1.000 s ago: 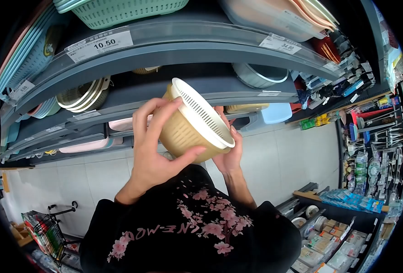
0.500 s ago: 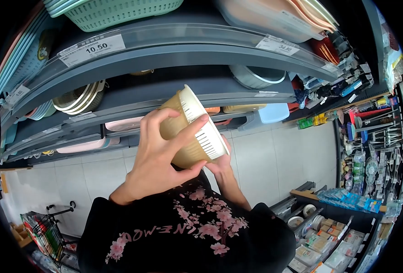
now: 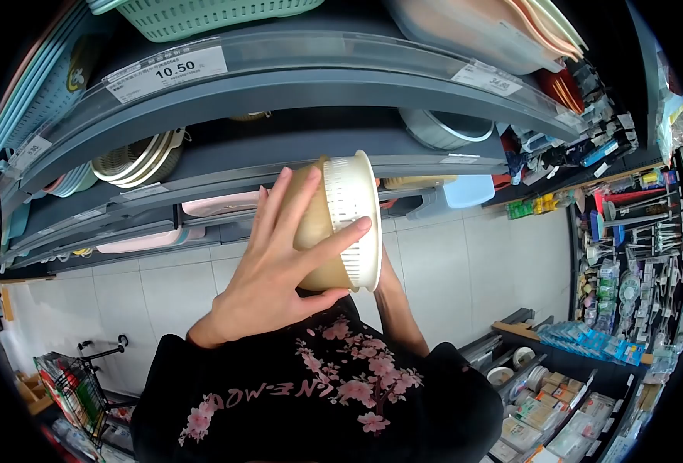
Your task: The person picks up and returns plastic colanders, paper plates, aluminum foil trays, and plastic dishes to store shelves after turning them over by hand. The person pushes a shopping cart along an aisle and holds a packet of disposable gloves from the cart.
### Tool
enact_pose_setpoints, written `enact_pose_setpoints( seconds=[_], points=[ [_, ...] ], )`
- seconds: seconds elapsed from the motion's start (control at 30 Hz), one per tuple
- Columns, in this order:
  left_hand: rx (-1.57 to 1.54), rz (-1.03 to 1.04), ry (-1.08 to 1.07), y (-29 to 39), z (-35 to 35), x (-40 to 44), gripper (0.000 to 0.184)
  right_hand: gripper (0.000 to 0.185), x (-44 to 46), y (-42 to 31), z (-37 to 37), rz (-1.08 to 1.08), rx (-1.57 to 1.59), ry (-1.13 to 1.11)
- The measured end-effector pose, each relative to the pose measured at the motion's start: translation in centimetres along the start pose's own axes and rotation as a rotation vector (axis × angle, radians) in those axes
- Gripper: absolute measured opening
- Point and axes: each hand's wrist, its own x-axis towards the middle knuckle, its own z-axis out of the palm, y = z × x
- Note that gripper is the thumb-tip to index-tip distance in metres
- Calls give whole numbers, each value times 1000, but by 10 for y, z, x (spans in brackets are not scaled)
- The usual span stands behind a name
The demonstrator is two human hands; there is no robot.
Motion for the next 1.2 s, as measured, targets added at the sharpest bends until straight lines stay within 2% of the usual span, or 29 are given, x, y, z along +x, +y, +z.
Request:
enact_pose_setpoints(
  seconds=[0.13, 0.23, 0.3, 0.47, 0.63, 0.67, 0.83, 1.2],
  points=[
    [15, -14, -2, -2, 0, -3, 89, 47, 3, -2, -7, -23, -255, -26],
    [-51, -8, 45, -10, 0, -5, 93, 46, 5, -7, -5, -18, -327, -39],
    [-52, 24, 84, -14, 2, -5, 91, 42, 6, -11, 4, -55, -39, 4],
    [-38, 67, 150, -20, 1, -8, 88, 46, 5, -4, 4, -45, -46, 17],
    [-84, 73, 201, -34, -5, -17, 88, 64, -5, 12, -6, -305, 286, 139],
    [-100, 72, 240, -37, -4, -19, 86, 61, -2, 17, -12, -321, 339, 107],
    [-125, 103, 329, -42, -2, -23, 83, 59, -1, 18, -17, -347, 365, -48],
    [-189, 112, 369, -49, 2, -27, 81, 53, 0, 13, -14, -379, 353, -108]
  ],
)
